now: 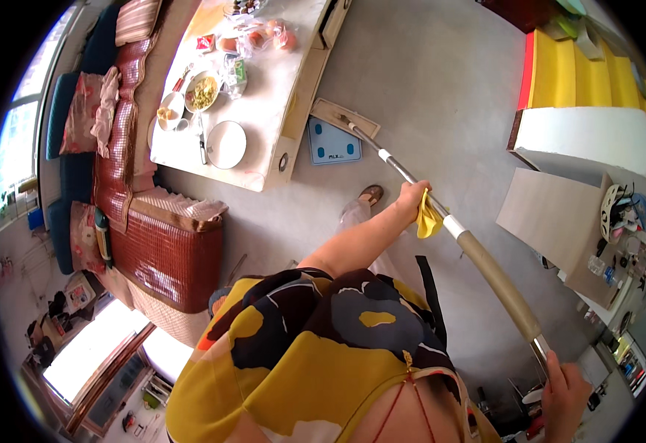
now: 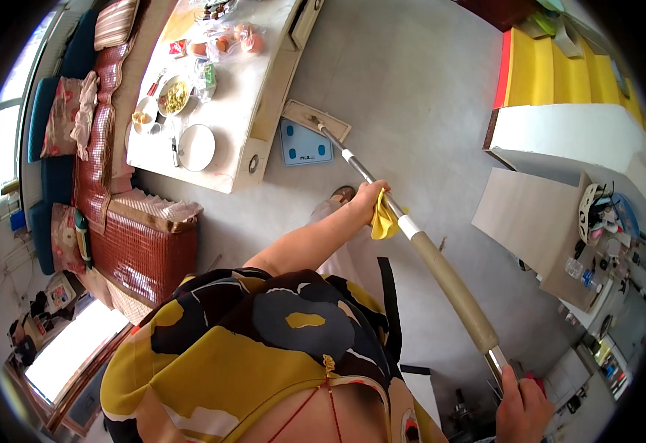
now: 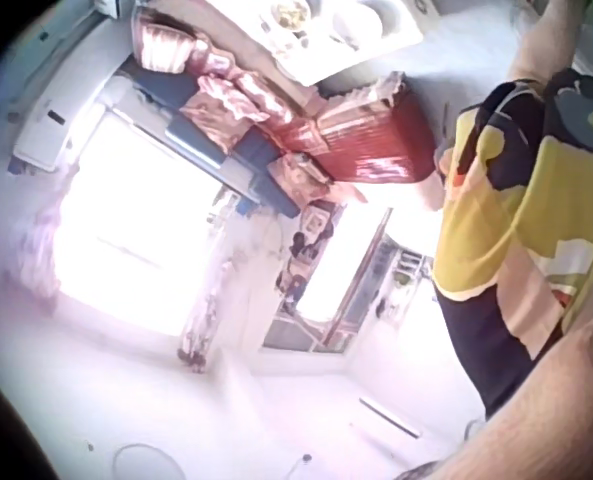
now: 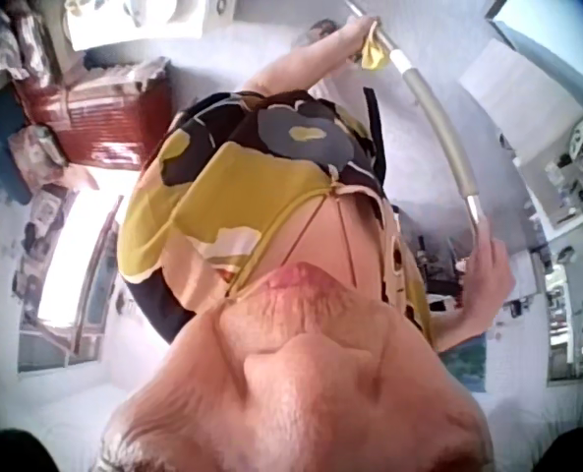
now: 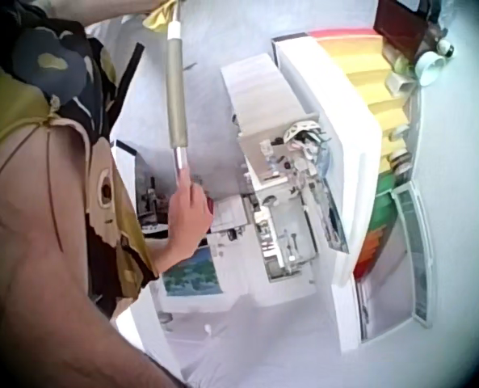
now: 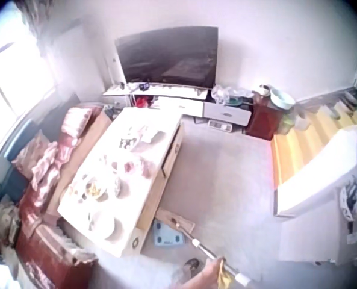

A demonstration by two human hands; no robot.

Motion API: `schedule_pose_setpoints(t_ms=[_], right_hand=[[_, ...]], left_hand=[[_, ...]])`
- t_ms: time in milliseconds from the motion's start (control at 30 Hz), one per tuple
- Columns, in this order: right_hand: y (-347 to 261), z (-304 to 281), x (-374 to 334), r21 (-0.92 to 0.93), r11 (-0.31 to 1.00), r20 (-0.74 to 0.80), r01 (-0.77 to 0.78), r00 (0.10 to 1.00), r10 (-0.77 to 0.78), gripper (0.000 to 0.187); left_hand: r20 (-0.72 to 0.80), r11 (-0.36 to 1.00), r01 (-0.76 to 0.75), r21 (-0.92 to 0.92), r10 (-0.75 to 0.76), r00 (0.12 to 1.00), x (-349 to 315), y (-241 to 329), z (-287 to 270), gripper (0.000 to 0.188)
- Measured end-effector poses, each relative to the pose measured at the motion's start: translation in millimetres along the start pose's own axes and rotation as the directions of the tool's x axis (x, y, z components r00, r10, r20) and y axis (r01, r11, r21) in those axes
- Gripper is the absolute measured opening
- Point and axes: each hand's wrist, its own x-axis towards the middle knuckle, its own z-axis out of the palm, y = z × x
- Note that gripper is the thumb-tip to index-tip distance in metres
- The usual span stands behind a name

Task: The person mops the floor using a flat mop, pushing and pulling it across the floor surface around furniture including a bed, under a table, and near a fan.

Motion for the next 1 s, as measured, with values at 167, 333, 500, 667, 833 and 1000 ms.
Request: schedule_pose_setpoints(t_ms=[167,333,500,667,833,1000], right_hand=[[24,-17,-1,0.014,0.997,-0.062,0.072,0.996,-0.071,0.045],[47,-23,-7,0.012,0.999,0.003,0.043,0.999,-0.043,0.043],[75,-16,-11,-0.027,1.0,0.002,-0.005,1.0,0.005,0.039],[89,-3,14,0.03,0.963,-0.314,0.269,0.917,-0.246,0.038],[74,39,89,0.1,0.92,-0.391,0.379,0.865,-0.314,0.035],[64,81,104,0.329,0.92,-0.278,0.212,0.953,-0.12,0.035]], left_hand=[[0.061,0.995,0.102,-0.011,-0.101,0.993,-5,-18,0,0.024],[0.028,0.986,0.164,-0.014,-0.164,0.986,-31,-43,10,0.024],[-0.07,0.975,0.218,-0.046,-0.221,0.973,-31,-67,17,0.025],[-0.015,0.977,0.064,-0.202,-0.068,0.998,-20,-49,20,0.02],[-0.034,0.901,-0.054,-0.431,0.043,0.998,31,-27,-10,0.027],[0.05,0.925,-0.052,-0.376,0.077,0.996,3,-29,18,0.029]])
